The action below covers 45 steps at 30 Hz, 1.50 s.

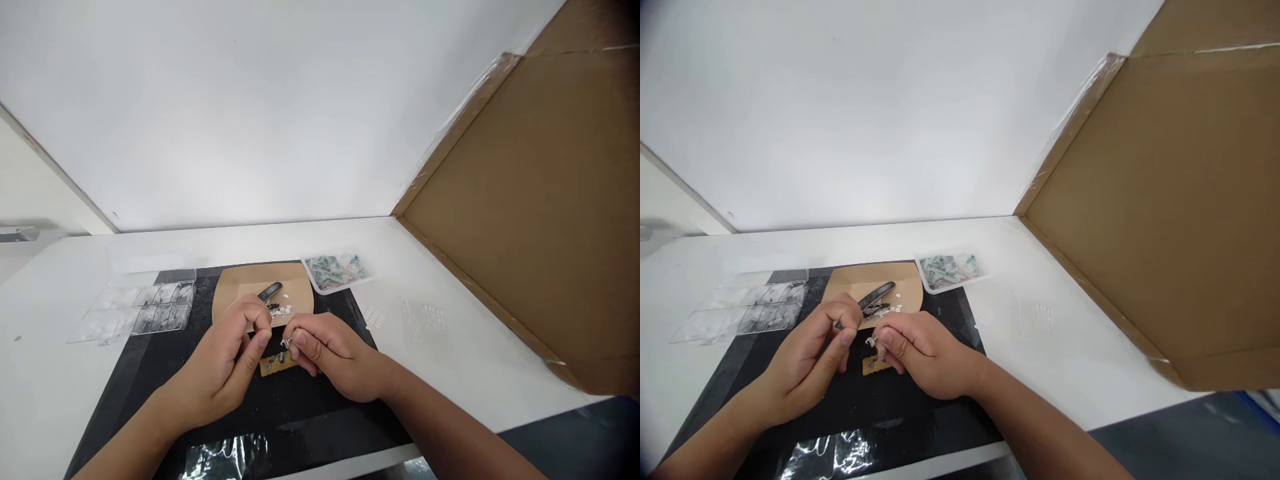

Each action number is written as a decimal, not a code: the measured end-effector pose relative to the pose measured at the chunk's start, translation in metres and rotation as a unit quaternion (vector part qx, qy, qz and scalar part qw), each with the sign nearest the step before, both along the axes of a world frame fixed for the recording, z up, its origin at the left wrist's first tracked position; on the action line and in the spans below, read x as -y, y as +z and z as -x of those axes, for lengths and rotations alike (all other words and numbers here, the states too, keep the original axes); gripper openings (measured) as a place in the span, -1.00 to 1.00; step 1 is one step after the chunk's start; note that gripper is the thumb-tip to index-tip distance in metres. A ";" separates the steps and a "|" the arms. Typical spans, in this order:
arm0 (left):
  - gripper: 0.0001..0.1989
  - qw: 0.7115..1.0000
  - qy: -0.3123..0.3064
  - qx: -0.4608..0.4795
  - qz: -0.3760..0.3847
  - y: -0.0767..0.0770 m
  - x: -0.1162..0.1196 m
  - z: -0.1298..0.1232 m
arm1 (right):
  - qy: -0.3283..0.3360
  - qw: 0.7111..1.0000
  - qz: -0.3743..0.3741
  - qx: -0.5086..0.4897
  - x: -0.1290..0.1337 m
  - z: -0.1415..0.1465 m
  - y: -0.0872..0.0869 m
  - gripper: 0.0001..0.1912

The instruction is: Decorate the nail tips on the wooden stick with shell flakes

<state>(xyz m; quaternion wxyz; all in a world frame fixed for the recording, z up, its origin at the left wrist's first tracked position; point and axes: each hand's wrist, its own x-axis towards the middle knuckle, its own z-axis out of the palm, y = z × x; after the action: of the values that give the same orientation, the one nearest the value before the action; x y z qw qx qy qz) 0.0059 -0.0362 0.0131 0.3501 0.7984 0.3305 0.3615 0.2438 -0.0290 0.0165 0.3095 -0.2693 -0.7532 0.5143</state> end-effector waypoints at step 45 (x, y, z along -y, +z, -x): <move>-0.85 0.990 -0.043 -0.050 -0.126 0.009 -0.013 0.009 | 0.015 0.996 -0.067 0.049 -0.004 -0.002 0.002 -0.56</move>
<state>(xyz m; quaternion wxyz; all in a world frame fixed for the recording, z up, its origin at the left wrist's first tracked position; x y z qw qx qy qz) -0.0031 -0.0232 0.0223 0.2451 0.8667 0.2649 0.3443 0.2457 -0.0251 0.0182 0.2814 -0.2615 -0.8042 0.4535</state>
